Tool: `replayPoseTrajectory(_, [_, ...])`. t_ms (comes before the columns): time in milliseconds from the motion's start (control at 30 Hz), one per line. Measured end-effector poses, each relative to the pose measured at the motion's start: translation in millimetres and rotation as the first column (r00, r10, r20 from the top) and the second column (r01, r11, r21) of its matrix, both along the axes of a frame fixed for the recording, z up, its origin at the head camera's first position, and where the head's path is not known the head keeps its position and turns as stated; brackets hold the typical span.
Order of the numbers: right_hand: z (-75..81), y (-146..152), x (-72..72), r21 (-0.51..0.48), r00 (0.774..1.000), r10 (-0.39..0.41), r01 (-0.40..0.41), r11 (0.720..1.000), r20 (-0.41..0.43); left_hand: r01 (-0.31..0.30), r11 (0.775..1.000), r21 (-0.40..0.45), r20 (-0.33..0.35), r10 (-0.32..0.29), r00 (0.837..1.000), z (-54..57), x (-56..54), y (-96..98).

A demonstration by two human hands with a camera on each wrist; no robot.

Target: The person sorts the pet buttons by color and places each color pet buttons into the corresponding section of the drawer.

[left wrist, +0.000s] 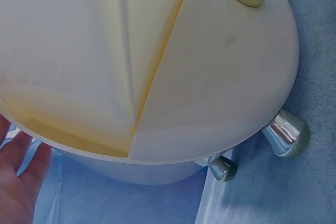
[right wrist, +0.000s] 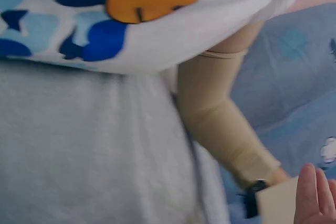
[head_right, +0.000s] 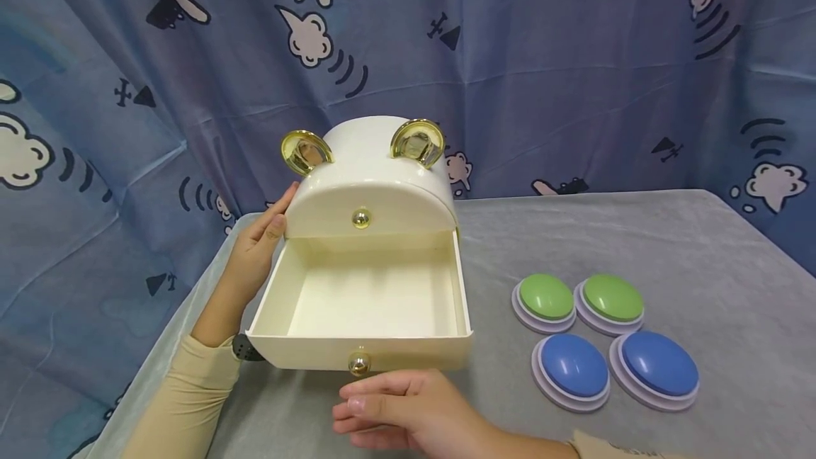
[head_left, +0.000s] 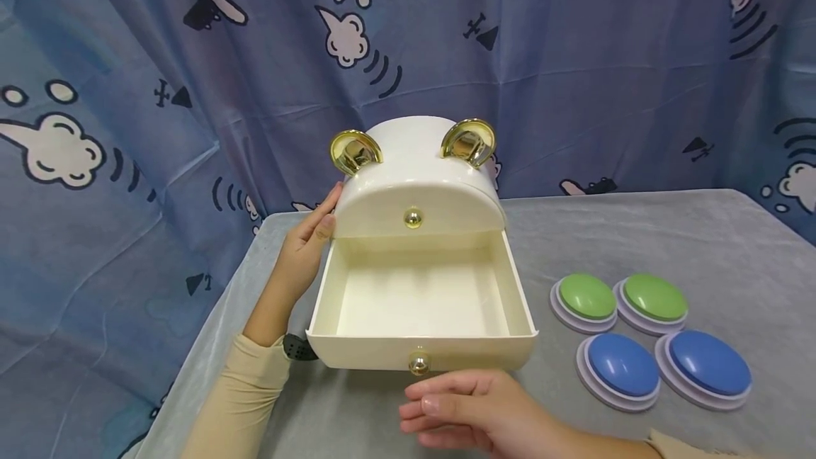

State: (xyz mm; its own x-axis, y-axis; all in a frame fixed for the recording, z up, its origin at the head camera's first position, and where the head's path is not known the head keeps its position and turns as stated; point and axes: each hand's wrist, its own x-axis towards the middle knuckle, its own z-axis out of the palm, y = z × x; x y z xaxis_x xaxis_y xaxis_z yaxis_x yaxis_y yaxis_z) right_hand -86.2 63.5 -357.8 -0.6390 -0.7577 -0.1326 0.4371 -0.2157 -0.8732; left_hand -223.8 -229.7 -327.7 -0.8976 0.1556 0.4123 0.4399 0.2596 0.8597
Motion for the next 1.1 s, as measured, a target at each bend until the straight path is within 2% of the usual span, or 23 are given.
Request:
replayPoseTrajectory(100, [11.5,18.3,-0.3,-0.125,0.994,0.036,-0.049,0.991,-0.104,0.003,1.0,-0.001,-0.006,-0.003,1.0,-0.3,-0.1,-0.4])
replayPoseTrajectory(167, [20.3,37.0,-1.4,-0.165,0.987,0.032,-0.058,0.985,-0.158,0.006,1.0,-0.003,-0.005,-0.006,1.0,-0.6,-0.3,-0.1])
replayPoseTrajectory(233, [27.2,60.1,-3.5,-0.193,0.978,-0.015,-0.027,0.981,-0.21,0.006,1.0,-0.001,-0.005,-0.006,1.0,-0.5,-0.1,0.1])
replayPoseTrajectory(300, [33.4,84.6,-7.6,-0.193,0.963,-0.104,0.056,0.98,-0.25,0.008,1.0,0.003,-0.006,-0.008,1.0,-0.1,0.1,0.3])
replayPoseTrajectory(367, [35.9,107.0,-15.2,-0.209,0.913,-0.22,0.154,0.966,-0.343,0.01,1.0,0.006,-0.008,-0.01,1.0,0.6,0.4,0.5])
replayPoseTrajectory(400, [38.2,116.3,-19.1,-0.184,0.885,-0.288,0.235,0.954,-0.365,0.012,1.0,0.007,-0.009,-0.012,1.0,0.8,0.6,0.6])
replayPoseTrajectory(467, [40.1,130.2,-28.0,-0.161,0.819,-0.392,0.358,0.92,-0.419,0.012,1.0,0.005,-0.009,-0.012,1.0,1.1,0.9,0.7])
replayPoseTrajectory(533, [40.7,137.4,-35.7,-0.123,0.747,-0.49,0.491,0.862,-0.449,0.011,1.0,0.0,-0.007,-0.011,1.0,1.1,1.1,0.5])
replayPoseTrajectory(600, [40.1,142.3,-41.5,-0.059,0.703,-0.557,0.597,0.8,-0.442,0.009,1.0,-0.004,-0.007,-0.009,1.0,1.0,1.3,0.2])
replayPoseTrajectory(667, [36.2,147.2,-47.6,-0.029,0.667,-0.602,0.659,0.752,-0.44,0.006,1.0,-0.007,-0.004,-0.006,1.0,1.3,1.4,0.3])
replayPoseTrajectory(733, [30.9,153.7,-54.4,0.016,0.651,-0.63,0.701,0.713,-0.423,0.005,1.0,-0.008,-0.003,-0.005,1.0,1.6,1.5,0.5])
replayPoseTrajectory(867, [17.8,165.8,-69.0,0.108,0.632,-0.668,0.753,0.649,-0.393,0.002,1.0,-0.009,0.002,-0.002,1.0,1.8,1.7,0.8])
replayPoseTrajectory(933, [12.1,171.0,-75.7,0.171,0.641,-0.675,0.759,0.628,-0.365,-0.002,1.0,-0.008,0.003,0.002,1.0,1.4,1.3,0.6])
replayPoseTrajectory(1033, [3.2,177.9,-83.5,0.275,0.667,-0.654,0.744,0.609,-0.356,-0.004,1.0,-0.008,0.001,0.004,1.0,0.7,0.8,0.2])
replayPoseTrajectory(1100, [-1.6,181.5,-86.3,0.376,0.682,-0.619,0.731,0.569,-0.39,-0.004,1.0,-0.008,0.001,0.004,1.0,0.4,0.7,-0.1])
